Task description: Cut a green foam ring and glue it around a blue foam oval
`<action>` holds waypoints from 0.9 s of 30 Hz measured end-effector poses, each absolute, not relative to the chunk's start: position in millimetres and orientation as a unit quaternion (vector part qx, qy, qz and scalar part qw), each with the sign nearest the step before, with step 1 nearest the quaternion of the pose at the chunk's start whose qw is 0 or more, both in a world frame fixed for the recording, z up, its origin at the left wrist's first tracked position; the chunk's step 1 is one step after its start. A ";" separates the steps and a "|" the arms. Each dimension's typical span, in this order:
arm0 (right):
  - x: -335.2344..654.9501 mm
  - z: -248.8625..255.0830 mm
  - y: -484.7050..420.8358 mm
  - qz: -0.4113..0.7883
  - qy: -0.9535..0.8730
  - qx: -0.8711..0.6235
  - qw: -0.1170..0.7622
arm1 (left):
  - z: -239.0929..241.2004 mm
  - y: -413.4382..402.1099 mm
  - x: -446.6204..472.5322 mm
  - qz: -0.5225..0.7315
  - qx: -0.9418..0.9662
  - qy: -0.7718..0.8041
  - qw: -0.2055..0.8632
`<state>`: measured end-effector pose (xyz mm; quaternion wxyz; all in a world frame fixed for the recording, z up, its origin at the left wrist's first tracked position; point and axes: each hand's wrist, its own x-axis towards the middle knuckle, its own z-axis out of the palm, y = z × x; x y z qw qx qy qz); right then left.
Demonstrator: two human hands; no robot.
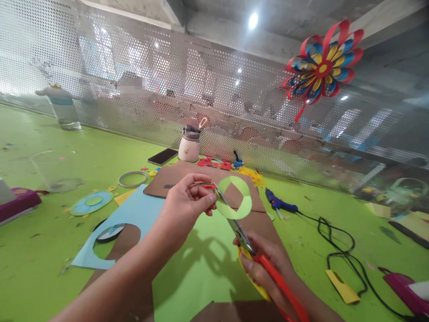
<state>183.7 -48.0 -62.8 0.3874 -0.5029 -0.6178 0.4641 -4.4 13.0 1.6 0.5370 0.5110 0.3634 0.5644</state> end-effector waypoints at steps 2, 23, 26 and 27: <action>183.8 -63.1 -48.2 0.469 -0.614 -0.503 0.387 | 1.8 12.1 -4.0 0.564 0.510 0.363 0.538; 182.4 -63.4 -48.4 0.498 -0.592 -0.502 0.386 | -0.9 12.2 0.0 0.581 0.505 0.364 0.524; 184.9 -69.0 -46.8 0.499 -0.597 -0.495 0.387 | -2.3 12.8 0.1 0.577 0.510 0.361 0.526; 185.2 -69.9 -46.5 0.502 -0.595 -0.493 0.389 | -2.7 13.0 0.1 0.574 0.513 0.360 0.526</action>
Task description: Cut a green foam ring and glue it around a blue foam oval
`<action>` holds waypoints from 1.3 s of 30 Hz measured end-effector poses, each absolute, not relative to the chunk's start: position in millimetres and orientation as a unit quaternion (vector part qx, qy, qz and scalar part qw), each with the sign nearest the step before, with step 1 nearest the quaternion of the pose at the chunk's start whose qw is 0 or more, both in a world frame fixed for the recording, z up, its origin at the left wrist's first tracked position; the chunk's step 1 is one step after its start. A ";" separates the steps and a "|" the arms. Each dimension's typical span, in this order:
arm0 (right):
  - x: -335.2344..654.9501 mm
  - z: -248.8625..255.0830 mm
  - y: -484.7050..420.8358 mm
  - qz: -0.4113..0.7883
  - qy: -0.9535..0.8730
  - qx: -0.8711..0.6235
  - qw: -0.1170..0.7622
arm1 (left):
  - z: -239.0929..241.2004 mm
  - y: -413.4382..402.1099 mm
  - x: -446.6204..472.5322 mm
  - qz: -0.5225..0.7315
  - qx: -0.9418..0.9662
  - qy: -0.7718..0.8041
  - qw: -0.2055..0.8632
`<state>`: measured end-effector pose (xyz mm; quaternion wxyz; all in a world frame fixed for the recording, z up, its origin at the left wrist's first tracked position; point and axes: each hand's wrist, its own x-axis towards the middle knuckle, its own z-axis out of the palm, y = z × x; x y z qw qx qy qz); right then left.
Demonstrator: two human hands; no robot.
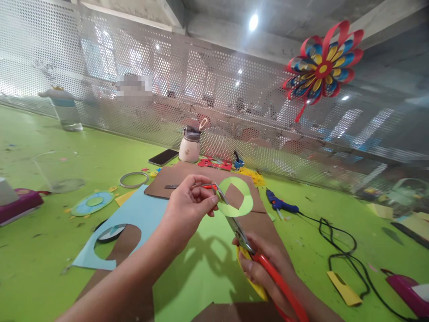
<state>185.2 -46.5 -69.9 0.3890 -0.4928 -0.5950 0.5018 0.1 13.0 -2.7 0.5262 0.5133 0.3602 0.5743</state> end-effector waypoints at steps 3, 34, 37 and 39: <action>184.3 -69.1 -47.1 0.514 -0.582 -0.490 0.395 | -3.8 13.4 0.2 0.570 0.520 0.358 0.526; 185.6 -60.8 -49.3 0.517 -0.590 -0.485 0.388 | 0.6 8.2 3.2 0.564 0.495 0.392 0.533; 184.8 -60.0 -48.8 0.517 -0.589 -0.479 0.393 | 1.2 7.8 3.0 0.559 0.475 0.400 0.550; 184.0 -58.0 -48.9 0.523 -0.583 -0.485 0.389 | 2.0 7.5 2.2 0.546 0.472 0.409 0.559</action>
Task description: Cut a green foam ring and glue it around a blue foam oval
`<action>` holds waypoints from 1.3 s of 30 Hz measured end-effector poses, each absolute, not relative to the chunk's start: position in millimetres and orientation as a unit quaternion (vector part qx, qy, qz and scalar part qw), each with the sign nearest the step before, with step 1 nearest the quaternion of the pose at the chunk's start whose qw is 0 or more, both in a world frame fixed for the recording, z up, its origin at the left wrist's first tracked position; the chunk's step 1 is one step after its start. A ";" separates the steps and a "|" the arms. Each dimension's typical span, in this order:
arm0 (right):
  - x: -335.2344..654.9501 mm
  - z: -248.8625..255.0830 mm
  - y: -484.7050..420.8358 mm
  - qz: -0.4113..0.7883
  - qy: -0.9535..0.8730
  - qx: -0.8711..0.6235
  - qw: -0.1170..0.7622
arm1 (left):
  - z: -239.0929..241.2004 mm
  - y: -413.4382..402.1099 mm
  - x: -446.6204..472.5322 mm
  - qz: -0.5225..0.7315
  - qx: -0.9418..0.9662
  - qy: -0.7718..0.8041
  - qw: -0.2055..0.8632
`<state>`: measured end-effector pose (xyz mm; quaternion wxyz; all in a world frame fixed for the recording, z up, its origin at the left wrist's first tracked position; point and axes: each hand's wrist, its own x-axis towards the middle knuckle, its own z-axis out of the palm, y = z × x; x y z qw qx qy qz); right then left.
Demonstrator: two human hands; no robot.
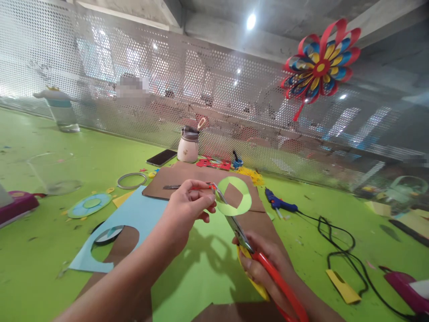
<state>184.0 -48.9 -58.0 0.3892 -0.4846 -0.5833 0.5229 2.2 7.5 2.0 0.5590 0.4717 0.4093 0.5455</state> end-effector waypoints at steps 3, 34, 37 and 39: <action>183.1 -55.1 -49.3 0.518 -0.585 -0.489 0.388 | 2.8 7.6 0.9 0.527 0.486 0.421 0.556; 177.8 -68.1 -46.5 0.490 -0.563 -0.515 0.421 | -0.2 9.6 0.8 0.499 0.548 0.412 0.530; 178.2 -65.2 -48.0 0.497 -0.562 -0.505 0.425 | 0.7 8.5 1.4 0.501 0.546 0.408 0.534; 178.4 -64.1 -48.2 0.500 -0.563 -0.501 0.427 | 1.3 7.5 1.8 0.503 0.541 0.407 0.537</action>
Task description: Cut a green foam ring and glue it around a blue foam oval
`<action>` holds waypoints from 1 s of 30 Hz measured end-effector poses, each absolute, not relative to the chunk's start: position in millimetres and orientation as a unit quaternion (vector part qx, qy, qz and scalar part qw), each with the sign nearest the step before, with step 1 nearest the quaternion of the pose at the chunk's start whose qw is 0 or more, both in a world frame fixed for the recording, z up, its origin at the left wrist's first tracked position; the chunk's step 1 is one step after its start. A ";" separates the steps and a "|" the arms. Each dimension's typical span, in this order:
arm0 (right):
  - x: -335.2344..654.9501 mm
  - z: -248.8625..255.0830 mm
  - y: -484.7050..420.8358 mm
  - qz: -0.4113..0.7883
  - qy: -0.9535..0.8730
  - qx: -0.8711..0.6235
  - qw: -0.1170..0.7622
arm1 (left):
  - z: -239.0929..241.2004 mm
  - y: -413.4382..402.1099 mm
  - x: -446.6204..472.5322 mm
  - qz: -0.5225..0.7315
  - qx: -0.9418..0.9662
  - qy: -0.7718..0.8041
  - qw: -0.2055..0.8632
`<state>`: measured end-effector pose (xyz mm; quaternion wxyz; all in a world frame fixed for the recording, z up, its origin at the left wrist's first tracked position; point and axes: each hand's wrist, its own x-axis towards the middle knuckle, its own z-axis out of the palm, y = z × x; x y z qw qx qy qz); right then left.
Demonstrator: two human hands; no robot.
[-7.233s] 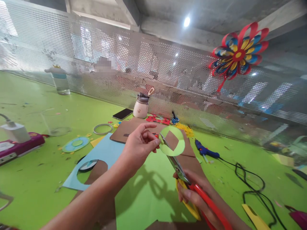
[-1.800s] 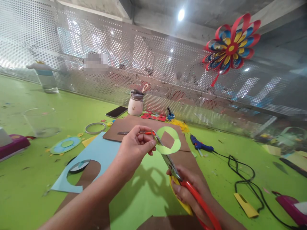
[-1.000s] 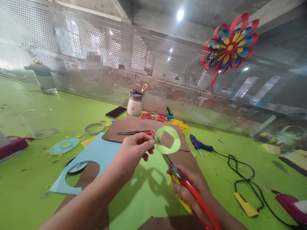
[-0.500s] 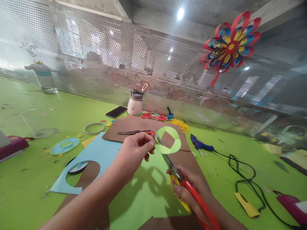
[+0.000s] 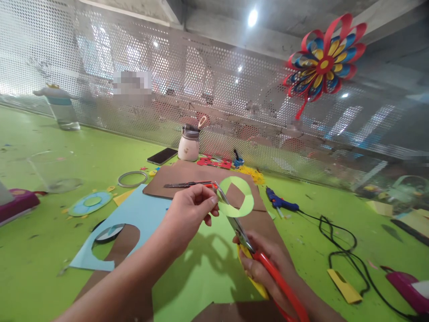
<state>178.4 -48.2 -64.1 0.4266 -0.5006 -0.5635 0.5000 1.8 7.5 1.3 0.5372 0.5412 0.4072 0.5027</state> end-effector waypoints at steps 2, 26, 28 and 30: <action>178.6 -63.8 -47.9 0.496 -0.569 -0.502 0.422 | 1.8 6.7 2.2 0.502 0.537 0.409 0.541; 184.4 -66.3 -49.1 0.517 -0.570 -0.491 0.409 | -0.6 8.5 2.2 0.500 0.519 0.392 0.572; 185.5 -68.7 -48.6 0.527 -0.566 -0.484 0.410 | -1.0 8.5 2.4 0.501 0.517 0.390 0.574; 186.3 -70.0 -48.3 0.532 -0.562 -0.482 0.410 | -1.5 8.9 2.2 0.501 0.515 0.390 0.575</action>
